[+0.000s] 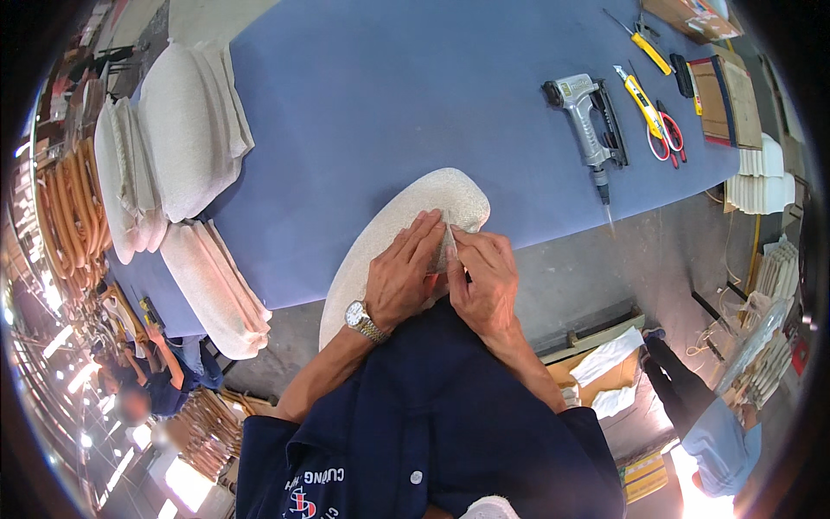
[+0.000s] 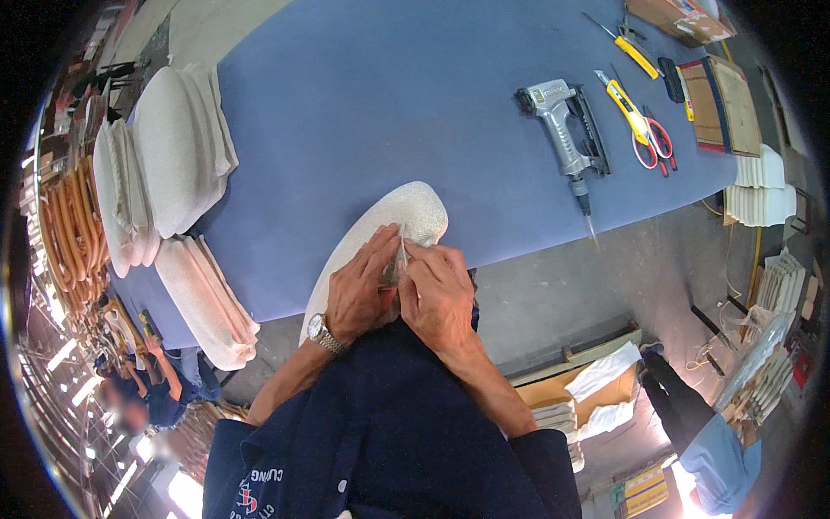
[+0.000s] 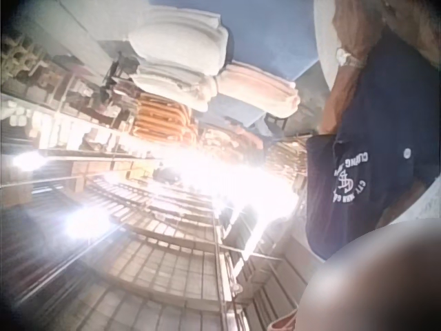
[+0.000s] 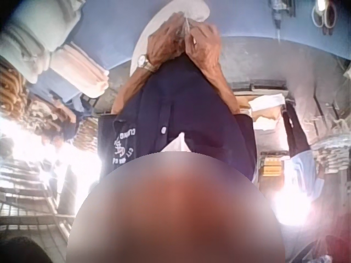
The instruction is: The person staples fabric onto cushion foam using a staple gun, trims excess fabric with a utility knife, and adjusts the fabric edges. The person reloads the staple gun and continues the process on multiple cushions in a workshop setting.
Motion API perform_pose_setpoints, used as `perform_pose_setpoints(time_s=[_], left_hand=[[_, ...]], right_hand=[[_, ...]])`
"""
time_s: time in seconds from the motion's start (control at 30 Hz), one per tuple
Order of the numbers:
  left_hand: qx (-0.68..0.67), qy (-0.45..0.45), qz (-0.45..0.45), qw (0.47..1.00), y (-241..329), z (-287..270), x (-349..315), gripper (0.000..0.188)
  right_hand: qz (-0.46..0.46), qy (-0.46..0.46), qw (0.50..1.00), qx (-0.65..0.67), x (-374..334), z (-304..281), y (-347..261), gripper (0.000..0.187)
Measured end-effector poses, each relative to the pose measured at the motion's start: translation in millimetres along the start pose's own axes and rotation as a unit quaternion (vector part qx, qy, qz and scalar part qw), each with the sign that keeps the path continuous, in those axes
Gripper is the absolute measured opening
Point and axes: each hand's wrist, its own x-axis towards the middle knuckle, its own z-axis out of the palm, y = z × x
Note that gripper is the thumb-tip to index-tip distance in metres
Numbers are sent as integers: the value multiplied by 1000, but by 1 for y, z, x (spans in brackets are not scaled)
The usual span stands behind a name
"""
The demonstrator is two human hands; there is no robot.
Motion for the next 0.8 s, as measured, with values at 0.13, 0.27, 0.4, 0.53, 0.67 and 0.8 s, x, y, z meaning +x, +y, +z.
perform_pose_setpoints(time_s=[0.13,0.27,0.4,0.53,0.67,0.8], left_hand=[[-5,-3,5,1000,1,-4,1,70],[0,-13,8,1000,3,-8,3,73],[1,-22,4,1000,4,-10,6,78],[14,-39,5,999,3,-11,4,80],[53,-47,23,997,-6,-7,3,79],[42,-39,19,998,-4,-7,3,79]], right_hand=[[36,20,998,49,-6,5,0,2],[101,32,991,87,-10,6,-4,6],[142,39,985,91,-15,8,-3,13],[219,17,969,114,-8,4,-11,19],[222,-41,971,82,0,-1,-9,21],[225,-74,966,105,1,0,1,23]])
